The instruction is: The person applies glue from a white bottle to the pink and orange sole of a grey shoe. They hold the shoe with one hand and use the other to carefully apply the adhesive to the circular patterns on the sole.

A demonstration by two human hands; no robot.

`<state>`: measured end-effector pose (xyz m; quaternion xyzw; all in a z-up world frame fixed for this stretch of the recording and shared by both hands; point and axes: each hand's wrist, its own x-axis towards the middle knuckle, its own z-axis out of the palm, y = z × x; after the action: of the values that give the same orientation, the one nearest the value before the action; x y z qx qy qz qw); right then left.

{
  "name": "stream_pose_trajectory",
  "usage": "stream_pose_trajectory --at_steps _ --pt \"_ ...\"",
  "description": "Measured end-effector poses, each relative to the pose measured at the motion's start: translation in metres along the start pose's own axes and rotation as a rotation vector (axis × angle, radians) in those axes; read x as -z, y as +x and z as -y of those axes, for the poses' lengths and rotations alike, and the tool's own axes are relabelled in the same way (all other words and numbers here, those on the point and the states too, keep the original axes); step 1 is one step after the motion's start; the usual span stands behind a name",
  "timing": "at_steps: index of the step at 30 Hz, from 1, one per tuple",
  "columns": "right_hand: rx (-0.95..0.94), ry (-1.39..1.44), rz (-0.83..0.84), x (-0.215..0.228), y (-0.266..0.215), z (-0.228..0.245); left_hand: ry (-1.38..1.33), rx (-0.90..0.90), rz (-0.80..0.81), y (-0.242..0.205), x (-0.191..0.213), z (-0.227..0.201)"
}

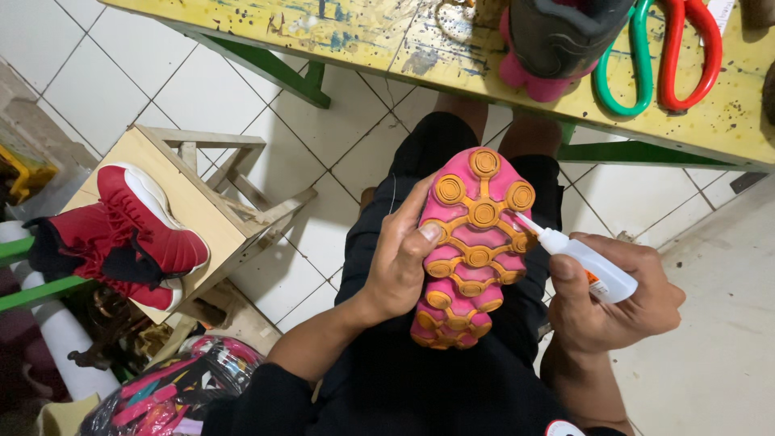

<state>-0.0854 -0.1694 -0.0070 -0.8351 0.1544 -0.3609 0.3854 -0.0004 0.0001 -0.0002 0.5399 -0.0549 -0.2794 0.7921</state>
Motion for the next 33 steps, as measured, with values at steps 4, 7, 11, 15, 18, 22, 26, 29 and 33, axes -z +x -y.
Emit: stream_pose_trajectory --at_steps 4,7,11,15,18,22,26,29,33 --pt "0.012 -0.009 0.008 0.001 0.001 0.001 -0.03 0.016 0.017 0.0 0.001 0.001" --pt "0.0 0.003 0.01 0.001 0.001 0.001 -0.039 0.014 0.014 0.001 0.002 0.0" --pt "-0.006 0.014 -0.036 0.0 0.001 0.0 -0.099 0.025 0.051 0.003 0.004 0.0" --pt "0.002 0.001 0.003 0.002 0.002 0.0 -0.141 0.04 0.051 0.004 0.004 0.0" --pt "0.02 -0.011 0.03 0.003 0.003 -0.003 -0.163 0.071 0.059 0.003 0.007 0.005" --pt "-0.016 0.002 0.022 0.006 0.001 -0.001 -0.191 0.068 0.079 0.004 0.007 0.006" --pt "-0.064 0.07 -0.022 0.011 0.002 0.0 -0.239 0.093 0.104 0.004 0.01 0.006" --pt "-0.1 0.064 -0.058 0.014 0.004 0.006 -0.189 0.077 0.152 0.004 0.014 0.004" --pt "-0.107 0.134 -0.079 0.015 0.009 0.009 -0.112 0.077 0.168 0.004 0.012 -0.004"
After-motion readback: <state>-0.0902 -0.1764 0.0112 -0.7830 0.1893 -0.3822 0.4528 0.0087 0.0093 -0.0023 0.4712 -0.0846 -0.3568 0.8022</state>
